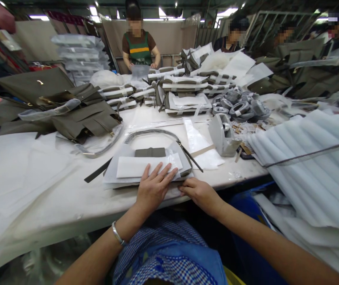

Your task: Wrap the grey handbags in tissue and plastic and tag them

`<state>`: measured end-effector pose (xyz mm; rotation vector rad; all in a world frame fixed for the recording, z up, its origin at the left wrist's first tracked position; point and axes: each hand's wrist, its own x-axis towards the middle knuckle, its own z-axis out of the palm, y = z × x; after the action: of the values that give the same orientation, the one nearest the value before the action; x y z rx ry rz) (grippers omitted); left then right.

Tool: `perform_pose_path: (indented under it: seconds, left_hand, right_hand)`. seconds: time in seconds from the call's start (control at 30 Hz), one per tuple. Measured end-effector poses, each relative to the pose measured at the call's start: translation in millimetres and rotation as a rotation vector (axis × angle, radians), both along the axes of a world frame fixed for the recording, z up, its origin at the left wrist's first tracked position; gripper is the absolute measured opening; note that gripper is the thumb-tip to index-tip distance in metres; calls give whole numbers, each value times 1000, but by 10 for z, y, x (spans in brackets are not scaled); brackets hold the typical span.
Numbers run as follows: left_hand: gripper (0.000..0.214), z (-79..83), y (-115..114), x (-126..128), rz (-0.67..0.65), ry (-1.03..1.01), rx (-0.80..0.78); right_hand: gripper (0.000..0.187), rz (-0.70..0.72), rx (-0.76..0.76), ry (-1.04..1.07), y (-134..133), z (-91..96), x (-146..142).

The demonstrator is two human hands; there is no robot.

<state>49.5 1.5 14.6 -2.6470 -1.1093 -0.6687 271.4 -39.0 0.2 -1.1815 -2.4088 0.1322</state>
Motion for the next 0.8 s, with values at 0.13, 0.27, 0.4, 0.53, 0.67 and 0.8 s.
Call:
perform_pose_path:
  seconds: [0.13,0.27,0.4,0.53,0.67,0.8]
  left_hand:
    - [49,21,-4,3,1,-3,15]
    - [50,37,-7,2,9,6,13]
    - [51,53,-14,5,4,10,1]
    - [56,64,-23,-4,-6,6,-23]
    - [60,53,-21,-16,-1,18,-47]
    - [56,26,-9,-14,3,19,-21]
  right_hand:
    - [15,-40,58,-60,1,37,-66]
    - [21,-44,208,-84,-10,8,-113]
    - [18,-35,293,-37,-13,-67,-99]
    - [17,-3,315,-49,11,-126,-76]
    - [20,20,335,-19,44,-131,-83]
    - [19,28,308,8,53,-95,-112]
